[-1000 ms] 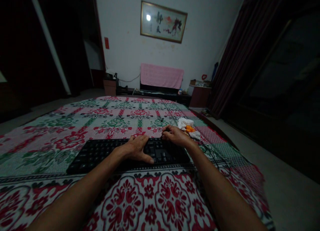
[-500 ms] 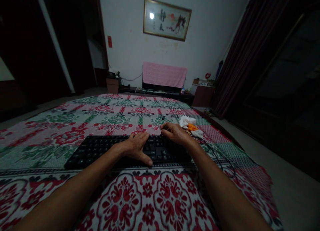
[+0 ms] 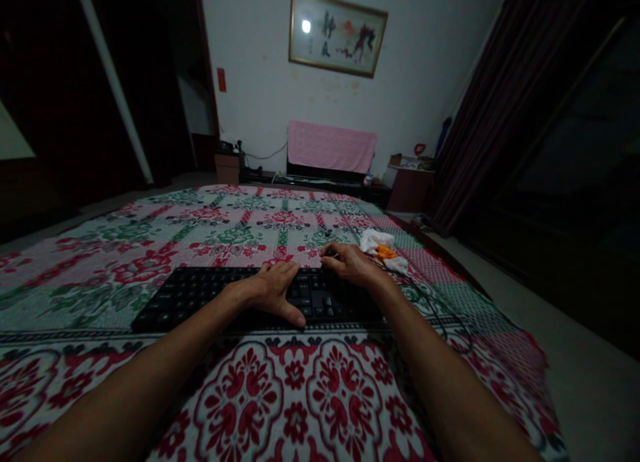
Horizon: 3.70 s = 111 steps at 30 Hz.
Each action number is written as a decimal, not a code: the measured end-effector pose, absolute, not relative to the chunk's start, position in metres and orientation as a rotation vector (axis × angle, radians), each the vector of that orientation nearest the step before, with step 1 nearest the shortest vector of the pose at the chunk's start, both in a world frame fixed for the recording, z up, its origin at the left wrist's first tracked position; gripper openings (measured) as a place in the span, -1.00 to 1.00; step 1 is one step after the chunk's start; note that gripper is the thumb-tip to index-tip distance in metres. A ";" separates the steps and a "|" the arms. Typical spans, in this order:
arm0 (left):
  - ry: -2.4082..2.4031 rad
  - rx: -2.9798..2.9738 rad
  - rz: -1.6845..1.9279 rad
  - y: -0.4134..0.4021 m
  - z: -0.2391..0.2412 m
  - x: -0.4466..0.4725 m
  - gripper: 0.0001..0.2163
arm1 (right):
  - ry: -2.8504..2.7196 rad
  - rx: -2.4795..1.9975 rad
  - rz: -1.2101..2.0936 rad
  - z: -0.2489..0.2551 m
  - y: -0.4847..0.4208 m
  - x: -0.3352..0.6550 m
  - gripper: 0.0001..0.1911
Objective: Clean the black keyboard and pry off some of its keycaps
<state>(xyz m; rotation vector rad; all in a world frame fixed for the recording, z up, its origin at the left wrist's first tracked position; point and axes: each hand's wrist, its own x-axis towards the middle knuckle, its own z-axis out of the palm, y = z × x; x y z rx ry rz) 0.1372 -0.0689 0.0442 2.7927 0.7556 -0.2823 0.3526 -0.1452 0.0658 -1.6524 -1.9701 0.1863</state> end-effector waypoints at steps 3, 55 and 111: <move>0.757 2.799 -0.281 -0.067 0.042 0.137 0.21 | -1.985 -1.675 0.195 0.068 -0.143 0.352 -0.82; 0.755 2.791 -0.282 -0.074 0.051 0.138 0.18 | -2.014 -1.707 0.499 0.093 -0.130 0.351 -0.86; 0.718 2.750 -0.212 -0.077 0.054 0.138 0.17 | -1.693 -2.234 -0.001 0.041 -0.027 0.403 -0.75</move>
